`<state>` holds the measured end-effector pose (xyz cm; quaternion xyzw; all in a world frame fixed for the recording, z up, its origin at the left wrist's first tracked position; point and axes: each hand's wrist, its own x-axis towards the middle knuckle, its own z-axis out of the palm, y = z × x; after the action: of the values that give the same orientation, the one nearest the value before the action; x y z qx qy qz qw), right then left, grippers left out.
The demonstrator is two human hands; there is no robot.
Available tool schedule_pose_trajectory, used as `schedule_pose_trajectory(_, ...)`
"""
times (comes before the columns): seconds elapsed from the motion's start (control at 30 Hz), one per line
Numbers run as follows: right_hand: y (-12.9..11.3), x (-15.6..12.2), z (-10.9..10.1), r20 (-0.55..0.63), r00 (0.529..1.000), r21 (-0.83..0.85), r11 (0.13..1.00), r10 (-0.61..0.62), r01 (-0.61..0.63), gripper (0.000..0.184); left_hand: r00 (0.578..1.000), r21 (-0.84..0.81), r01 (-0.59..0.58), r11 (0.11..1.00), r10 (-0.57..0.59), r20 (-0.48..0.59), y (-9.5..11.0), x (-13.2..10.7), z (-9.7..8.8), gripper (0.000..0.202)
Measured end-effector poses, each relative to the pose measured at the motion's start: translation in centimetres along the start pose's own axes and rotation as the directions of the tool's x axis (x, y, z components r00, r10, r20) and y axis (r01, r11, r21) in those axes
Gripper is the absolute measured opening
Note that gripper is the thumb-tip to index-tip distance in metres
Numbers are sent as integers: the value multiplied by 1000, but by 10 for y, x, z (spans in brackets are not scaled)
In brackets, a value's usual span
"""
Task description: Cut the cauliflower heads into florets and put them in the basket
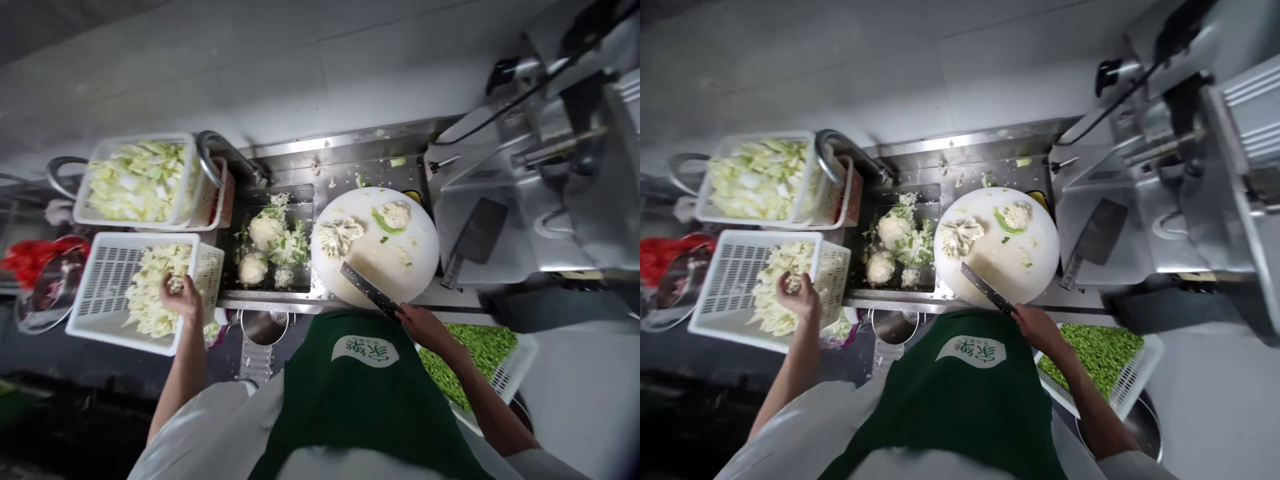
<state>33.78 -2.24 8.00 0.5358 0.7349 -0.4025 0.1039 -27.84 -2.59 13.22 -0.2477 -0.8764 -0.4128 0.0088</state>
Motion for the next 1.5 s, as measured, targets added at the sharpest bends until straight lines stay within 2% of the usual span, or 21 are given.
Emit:
schedule_pose_trajectory(0.07,3,12,1,-8,1000,-3,1000,16,-16,23,990,126,33,992,-16,-139,-30,37,-31,41)
schedule_pose_trajectory(0.1,5,16,0,-24,999,-5,999,41,-41,24,987,151,37,988,-13,-160,-39,49,-41,47)
schedule_pose_trajectory(0.17,6,19,-5,-74,990,-25,993,116,-118,25,992,156,-46,987,64,-112,-42,58,-40,52)
schedule_pose_trajectory(0.23,3,17,-12,-133,969,-76,973,208,-219,26,980,82,-199,977,200,-12,-21,51,-13,43)
schedule_pose_trajectory(0.33,-5,11,-23,-208,920,-152,918,333,-367,30,894,-174,-331,927,367,256,55,4,67,25)
schedule_pose_trajectory(0.4,-10,8,-28,-230,904,-182,897,361,-404,31,760,-393,-360,846,510,403,123,-48,133,23)
schedule_pose_trajectory(0.47,-13,4,-29,-222,916,-204,903,333,-378,31,600,-601,-301,740,637,484,191,-109,197,22)
schedule_pose_trajectory(0.5,-14,2,-28,-209,928,-215,911,309,-352,31,504,-668,-257,699,686,524,221,-141,227,21)
schedule_pose_trajectory(0.57,-14,-2,-22,-176,945,-234,921,274,-311,29,258,-644,-275,713,701,665,269,-200,275,24)
schedule_pose_trajectory(0.6,-14,-4,-19,-161,949,-238,922,271,-304,29,158,-565,-365,740,647,746,287,-225,293,29)
schedule_pose_trajectory(0.63,-14,-5,-15,-150,949,-235,923,277,-306,29,84,-467,-477,745,567,819,300,-247,307,38)
schedule_pose_trajectory(0.67,-12,-6,-12,-143,947,-226,922,289,-315,29,37,-378,-574,726,484,874,309,-265,316,47)
schedule_pose_trajectory(0.73,-8,-7,-6,-141,936,-178,922,323,-344,31,-15,-275,-690,670,366,930,317,-286,321,60)
schedule_pose_trajectory(0.8,0,-8,-4,-146,927,-93,928,345,-360,31,-26,-280,-728,626,383,923,315,-291,314,60)
schedule_pose_trajectory(0.87,9,-9,-3,-162,914,9,927,371,-374,30,-10,-366,-747,555,541,841,305,-284,298,56)
schedule_pose_trajectory(0.93,16,-8,-3,-184,893,91,912,411,-401,29,-4,-485,-753,445,734,679,285,-274,278,54)
schedule_pose_trajectory(1.03,19,-3,-7,-197,864,132,886,463,-444,29,-6,-579,-747,327,867,498,231,-271,251,48)
schedule_pose_trajectory(1.17,9,8,-14,-214,874,83,900,436,-429,29,-17,-591,-747,306,879,476,148,-296,233,40)
schedule_pose_trajectory(1.23,3,12,-17,-226,880,39,906,419,-421,30,-19,-638,-709,301,896,444,119,-312,226,34)
schedule_pose_trajectory(1.4,-21,16,-27,-277,865,-3,900,418,-435,32,113,-740,-598,309,946,303,94,-336,207,23)
schedule_pose_trajectory(1.5,-43,21,-35,-325,869,5,920,372,-392,34,159,-735,-584,344,937,312,93,-343,206,17)
